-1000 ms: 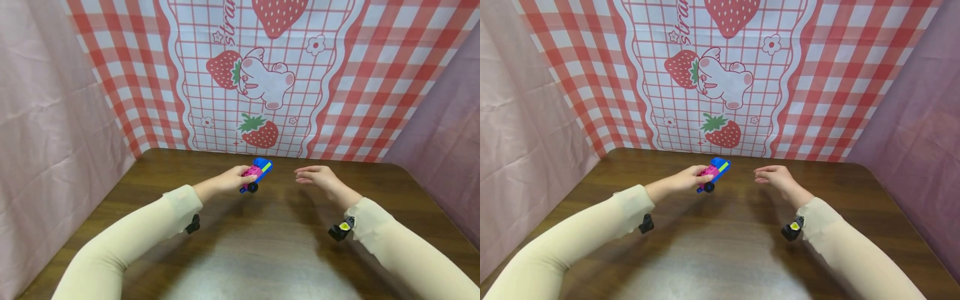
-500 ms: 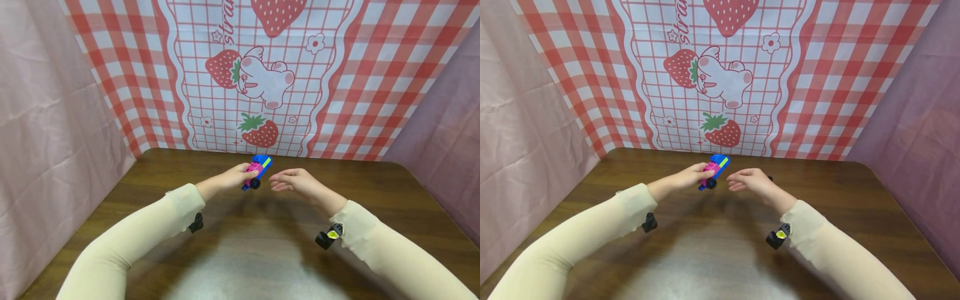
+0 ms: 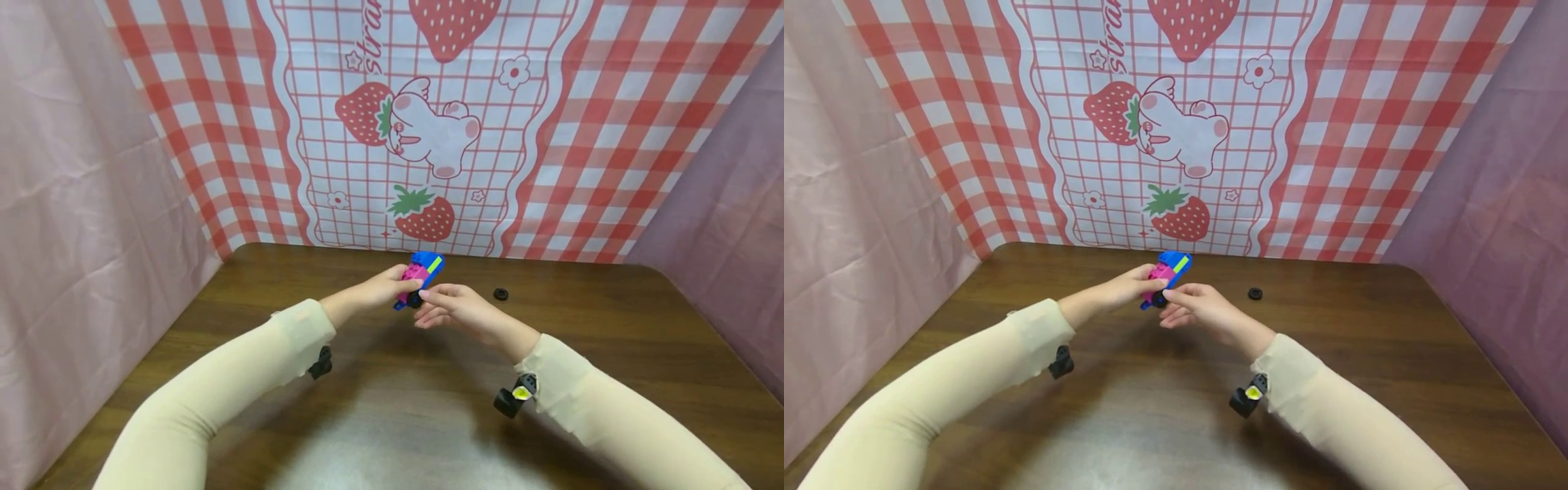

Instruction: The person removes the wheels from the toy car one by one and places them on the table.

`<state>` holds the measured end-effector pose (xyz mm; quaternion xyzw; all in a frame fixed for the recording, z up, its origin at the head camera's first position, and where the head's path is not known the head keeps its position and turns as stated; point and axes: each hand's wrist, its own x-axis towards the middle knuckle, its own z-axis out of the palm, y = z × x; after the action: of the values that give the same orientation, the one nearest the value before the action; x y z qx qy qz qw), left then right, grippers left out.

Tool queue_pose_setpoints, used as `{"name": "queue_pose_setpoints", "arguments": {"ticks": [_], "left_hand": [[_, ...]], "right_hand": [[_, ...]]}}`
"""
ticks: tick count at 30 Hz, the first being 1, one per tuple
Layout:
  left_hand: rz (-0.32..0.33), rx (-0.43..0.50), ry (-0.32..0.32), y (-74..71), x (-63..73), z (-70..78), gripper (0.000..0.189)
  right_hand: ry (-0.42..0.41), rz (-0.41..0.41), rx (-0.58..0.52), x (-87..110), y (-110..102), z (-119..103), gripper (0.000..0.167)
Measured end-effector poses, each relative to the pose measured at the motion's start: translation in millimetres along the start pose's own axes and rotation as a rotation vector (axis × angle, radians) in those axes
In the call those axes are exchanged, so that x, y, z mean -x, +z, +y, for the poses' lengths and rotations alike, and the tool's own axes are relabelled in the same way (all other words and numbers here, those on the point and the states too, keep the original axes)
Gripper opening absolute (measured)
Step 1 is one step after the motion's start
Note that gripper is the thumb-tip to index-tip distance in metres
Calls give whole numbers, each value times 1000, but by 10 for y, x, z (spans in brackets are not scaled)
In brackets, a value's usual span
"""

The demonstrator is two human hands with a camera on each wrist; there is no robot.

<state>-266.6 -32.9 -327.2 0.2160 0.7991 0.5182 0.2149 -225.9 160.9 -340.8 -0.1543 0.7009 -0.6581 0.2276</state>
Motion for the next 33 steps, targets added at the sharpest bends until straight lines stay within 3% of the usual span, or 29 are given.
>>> {"name": "queue_pose_setpoints", "arguments": {"ticks": [12,22,29,33], "left_hand": [[-5,44,12,35,-4,-21,43],[58,79,-6,53,13,-9,42],[62,47,-10,55,44,-17,42],[65,18,-10,50,66,-20,45]], "right_hand": [[-3,57,-68,-75,85,59,18],[-31,133,-128,-115,146,52,10],[-40,213,-61,-127,204,63,12],[-31,165,-34,-133,190,93,18]]}}
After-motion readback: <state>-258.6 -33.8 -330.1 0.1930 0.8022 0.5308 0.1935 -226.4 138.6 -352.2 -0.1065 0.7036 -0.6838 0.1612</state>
